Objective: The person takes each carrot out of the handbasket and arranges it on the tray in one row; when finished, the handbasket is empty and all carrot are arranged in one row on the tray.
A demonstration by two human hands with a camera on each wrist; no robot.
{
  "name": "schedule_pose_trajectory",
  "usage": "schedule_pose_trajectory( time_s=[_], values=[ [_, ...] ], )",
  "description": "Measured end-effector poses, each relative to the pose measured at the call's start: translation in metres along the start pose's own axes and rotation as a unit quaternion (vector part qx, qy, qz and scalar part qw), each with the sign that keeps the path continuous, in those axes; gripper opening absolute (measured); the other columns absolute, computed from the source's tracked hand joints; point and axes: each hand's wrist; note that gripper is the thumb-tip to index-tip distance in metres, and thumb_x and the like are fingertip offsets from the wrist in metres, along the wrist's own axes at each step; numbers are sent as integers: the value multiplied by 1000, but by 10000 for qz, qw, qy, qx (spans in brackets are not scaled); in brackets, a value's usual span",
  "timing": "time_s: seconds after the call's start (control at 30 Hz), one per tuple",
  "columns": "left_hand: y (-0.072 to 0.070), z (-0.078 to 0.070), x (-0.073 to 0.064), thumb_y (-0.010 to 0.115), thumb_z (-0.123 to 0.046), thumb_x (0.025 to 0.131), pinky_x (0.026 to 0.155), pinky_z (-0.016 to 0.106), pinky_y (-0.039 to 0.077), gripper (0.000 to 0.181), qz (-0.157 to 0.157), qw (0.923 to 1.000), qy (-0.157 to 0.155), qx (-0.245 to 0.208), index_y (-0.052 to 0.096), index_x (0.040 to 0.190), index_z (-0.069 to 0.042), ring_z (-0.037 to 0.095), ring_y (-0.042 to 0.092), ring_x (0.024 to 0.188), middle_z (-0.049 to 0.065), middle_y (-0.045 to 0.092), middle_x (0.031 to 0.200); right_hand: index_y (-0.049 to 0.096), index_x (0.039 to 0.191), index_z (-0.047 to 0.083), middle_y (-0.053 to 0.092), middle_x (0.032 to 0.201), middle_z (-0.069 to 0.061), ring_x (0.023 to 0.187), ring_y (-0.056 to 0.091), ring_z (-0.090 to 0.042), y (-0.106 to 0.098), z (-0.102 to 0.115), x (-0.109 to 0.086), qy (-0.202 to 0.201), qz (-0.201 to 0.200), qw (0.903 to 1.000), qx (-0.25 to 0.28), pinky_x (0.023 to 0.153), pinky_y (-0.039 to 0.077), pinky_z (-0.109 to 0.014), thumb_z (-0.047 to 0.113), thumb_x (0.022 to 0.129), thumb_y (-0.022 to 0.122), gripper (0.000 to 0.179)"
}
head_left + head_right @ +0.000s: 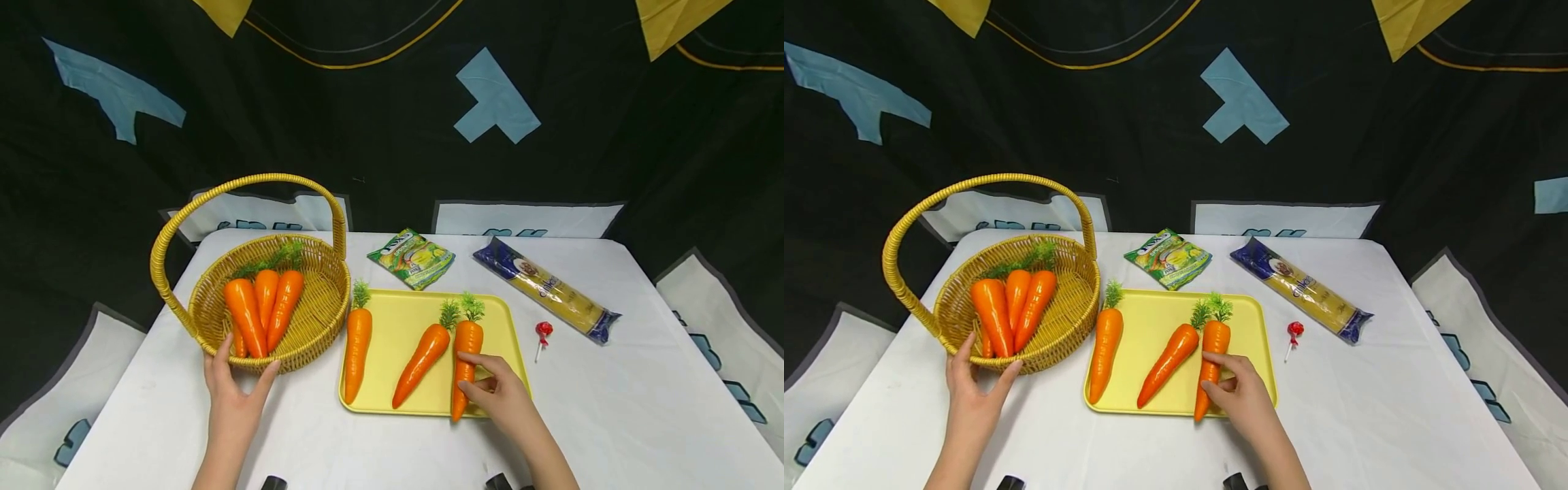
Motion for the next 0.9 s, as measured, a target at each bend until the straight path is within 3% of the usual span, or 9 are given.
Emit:
schedule_pose_trajectory(
  time_s=[0.27,0.53,0.9],
  values=[
    [-1,0,0,73,-32,87,107,65,14,95,47,9999,-95,10,9,155,-16,37,-3,144,11,-16,158,68,122,15,56,112,-12,69,56,-17,0,-3,9,-24,149,9975,-694,55,50,-28,5,84,74,40],
    [-1,0,0,72,-35,87,107,65,15,94,97,9997,-222,-55,9,155,-20,35,-4,144,9,-18,158,67,123,14,58,108,-10,67,54,-16,7,4,22,-269,508,9936,-978,56,48,-28,8,84,73,40],
    [-1,0,0,72,-38,87,106,66,17,93,99,9996,-275,47,10,155,-22,34,-3,144,6,-17,159,67,122,14,55,106,-10,68,53,-15,33,16,38,-627,831,9856,-1331,57,48,-28,8,84,73,39]
  ],
)
Point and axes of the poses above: each hand's wrist, its own x-axis towards the middle knuckle, its own y-axis out of the palm, z = x × y
